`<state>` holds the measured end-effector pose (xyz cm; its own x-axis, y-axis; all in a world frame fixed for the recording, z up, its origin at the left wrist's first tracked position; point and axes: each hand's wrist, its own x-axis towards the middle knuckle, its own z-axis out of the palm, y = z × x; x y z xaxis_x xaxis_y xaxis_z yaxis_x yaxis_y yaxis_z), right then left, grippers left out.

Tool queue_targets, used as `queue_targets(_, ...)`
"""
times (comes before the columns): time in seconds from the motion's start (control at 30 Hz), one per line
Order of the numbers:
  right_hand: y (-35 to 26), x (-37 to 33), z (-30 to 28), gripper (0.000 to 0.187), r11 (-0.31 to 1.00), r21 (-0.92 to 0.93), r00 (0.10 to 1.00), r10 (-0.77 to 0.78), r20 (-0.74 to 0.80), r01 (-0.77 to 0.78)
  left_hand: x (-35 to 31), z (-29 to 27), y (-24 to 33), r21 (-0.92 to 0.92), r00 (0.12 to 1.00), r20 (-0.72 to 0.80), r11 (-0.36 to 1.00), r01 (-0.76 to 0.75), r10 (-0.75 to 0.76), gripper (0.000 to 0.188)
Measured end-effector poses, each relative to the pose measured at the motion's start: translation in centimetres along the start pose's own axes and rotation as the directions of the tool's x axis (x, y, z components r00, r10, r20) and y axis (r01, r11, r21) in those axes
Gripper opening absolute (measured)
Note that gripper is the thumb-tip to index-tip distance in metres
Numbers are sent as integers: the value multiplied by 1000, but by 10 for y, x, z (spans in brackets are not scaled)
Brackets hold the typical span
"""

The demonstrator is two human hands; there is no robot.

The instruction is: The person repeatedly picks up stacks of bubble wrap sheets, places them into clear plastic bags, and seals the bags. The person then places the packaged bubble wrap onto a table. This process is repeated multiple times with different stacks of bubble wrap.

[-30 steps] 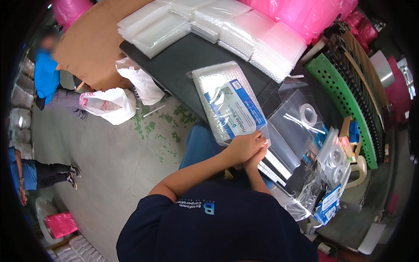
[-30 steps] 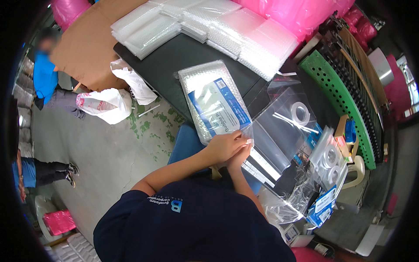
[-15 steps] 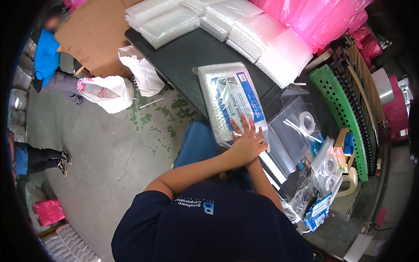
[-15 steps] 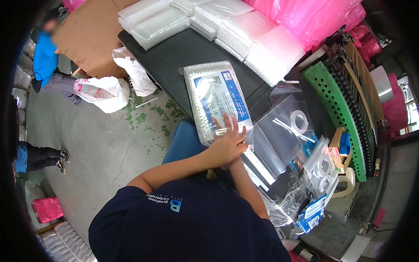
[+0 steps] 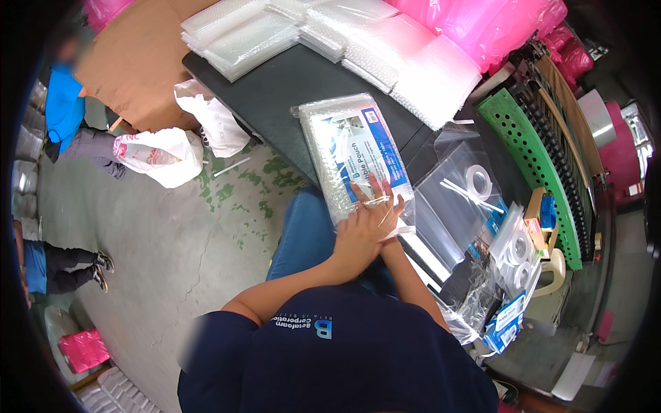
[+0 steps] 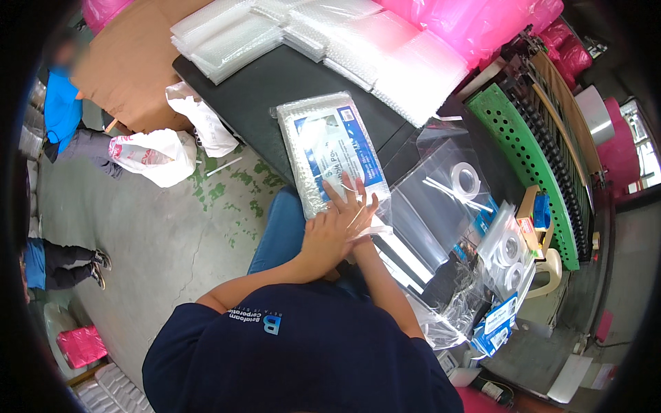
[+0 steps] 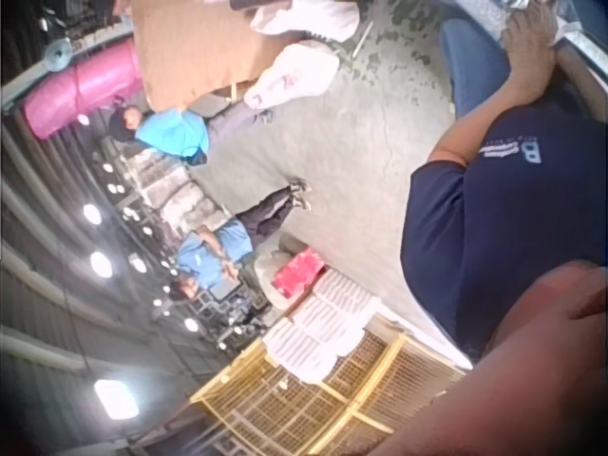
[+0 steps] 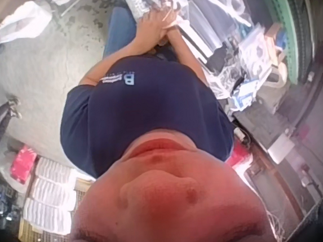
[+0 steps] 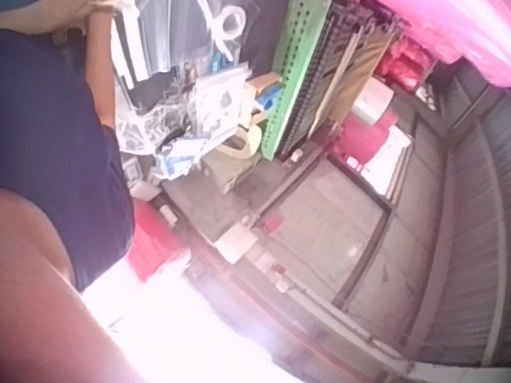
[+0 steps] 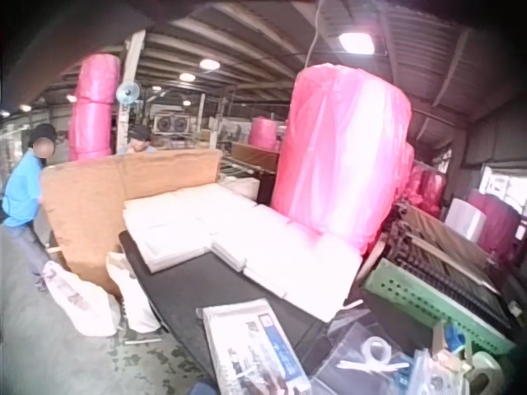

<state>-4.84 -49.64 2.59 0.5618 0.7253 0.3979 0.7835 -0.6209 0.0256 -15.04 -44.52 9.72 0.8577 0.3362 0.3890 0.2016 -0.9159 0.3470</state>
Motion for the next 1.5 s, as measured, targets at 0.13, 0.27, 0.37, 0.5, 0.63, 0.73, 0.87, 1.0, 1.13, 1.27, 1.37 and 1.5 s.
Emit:
queue_targets(0.13,-4,1,2,45,999,-44,998,3,59,-1,-21,4,-25,-247,906,406,969,-21,123,41)
queue_targets(0.27,-6,-3,7,46,997,52,986,48,157,-57,-18,-9,-26,-348,918,284,922,-172,278,36)
queue_targets(0.37,-8,-1,1,52,992,106,975,51,216,-75,-14,-12,-27,-400,920,232,893,-206,316,32)
queue_targets(0.5,-13,1,-8,51,994,105,978,17,207,-40,-16,-7,-30,-474,905,187,842,-256,381,28)
queue_targets(0.63,-14,2,-21,48,989,150,979,-16,204,-16,-16,-9,-37,-530,843,173,769,-357,510,25)
queue_targets(0.73,-16,6,-29,48,989,148,985,-14,174,-12,-12,-8,-40,-613,696,134,611,-501,705,26)
queue_targets(0.87,-15,1,-22,49,990,141,982,-6,188,-21,40,2,-33,-163,836,147,846,-507,529,32)
queue_targets(1.0,-3,-26,-14,46,967,252,997,27,76,-45,92,35,-82,-175,1000,17,984,-5,8,43)
queue_targets(1.13,32,-77,-11,33,704,649,765,577,-286,-288,96,50,-105,-80,999,48,997,7,-4,43)
queue_targets(1.27,90,23,-36,51,155,793,621,715,321,-589,82,54,-107,-71,1000,26,997,13,-11,45)
queue_targets(1.37,106,53,22,62,-12,646,602,350,718,-763,84,55,-99,-95,1000,7,995,4,-3,46)
queue_targets(1.5,72,108,-43,63,141,698,713,144,687,-702,81,53,-121,-339,979,-196,941,-16,-54,58)
